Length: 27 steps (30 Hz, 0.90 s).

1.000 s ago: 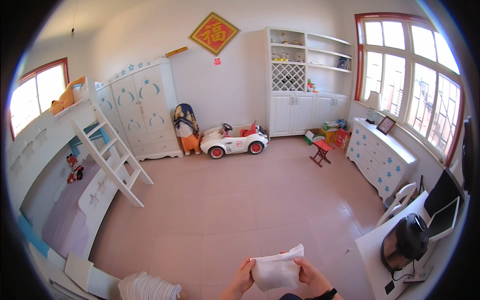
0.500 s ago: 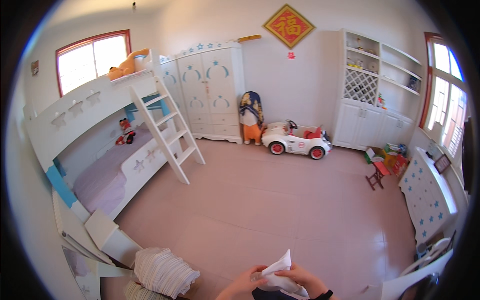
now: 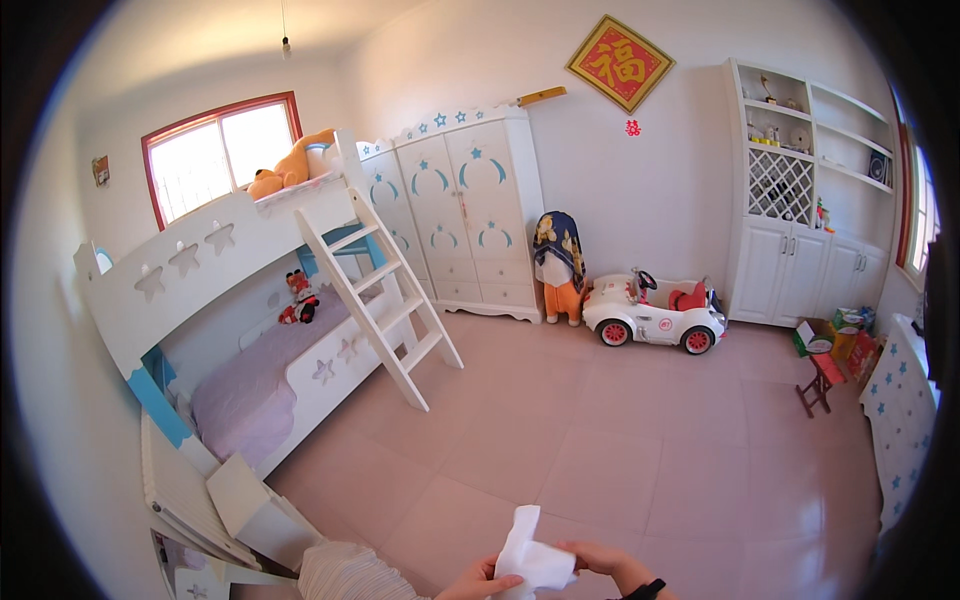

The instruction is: The person wipes a wall-mounted mirror and a wooden door with a cloth.

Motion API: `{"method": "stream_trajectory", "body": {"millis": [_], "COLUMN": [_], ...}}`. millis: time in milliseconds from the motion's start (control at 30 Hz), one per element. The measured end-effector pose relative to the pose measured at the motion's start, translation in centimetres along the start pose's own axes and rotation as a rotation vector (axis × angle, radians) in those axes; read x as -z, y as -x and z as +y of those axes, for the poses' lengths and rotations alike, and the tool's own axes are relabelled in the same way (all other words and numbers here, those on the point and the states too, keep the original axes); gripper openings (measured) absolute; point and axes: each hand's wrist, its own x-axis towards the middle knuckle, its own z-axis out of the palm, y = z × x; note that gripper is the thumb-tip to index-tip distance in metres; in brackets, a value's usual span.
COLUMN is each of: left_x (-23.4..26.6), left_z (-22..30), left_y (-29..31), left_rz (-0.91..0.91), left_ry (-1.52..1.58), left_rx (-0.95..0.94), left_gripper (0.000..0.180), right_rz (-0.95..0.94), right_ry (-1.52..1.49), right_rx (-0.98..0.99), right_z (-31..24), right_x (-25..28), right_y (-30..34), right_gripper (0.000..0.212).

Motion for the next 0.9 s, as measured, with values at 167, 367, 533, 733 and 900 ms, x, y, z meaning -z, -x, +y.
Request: {"method": "stream_trajectory", "body": {"millis": [167,367,533,733,900], "left_x": [0.3,-0.4,-1.4,-2.4,-2.7], "left_z": [1.8,2.1,1.3,-2.2,-4.0], "left_y": [-5.5,-11.2,-13.1,-18.1,-23.6], "left_rz": [0.002,0.081,0.244,0.280,0.119], "left_ry": [-0.176,0.170,0.000,-0.533,-0.277], "left_rx": [0.008,0.118,0.079,-0.231,-0.038], "left_gripper": [0.048,0.045,0.041,0.036,0.037], "right_rz": [-0.127,-0.075,-0.331,0.307,0.539], "right_ry": [0.109,-0.501,-0.895,0.038,-0.085], "right_rx": [-0.176,0.030,0.154,0.206,0.299], "right_z": [-5.2,-5.0,-5.7,-4.2,-4.6], "right_x": [0.5,6.8,9.5,12.0,14.1], "right_y": [-0.2,-3.6,-2.0,0.3,3.1], "right_gripper": [0.058,0.069,0.057,0.040,0.036]}}
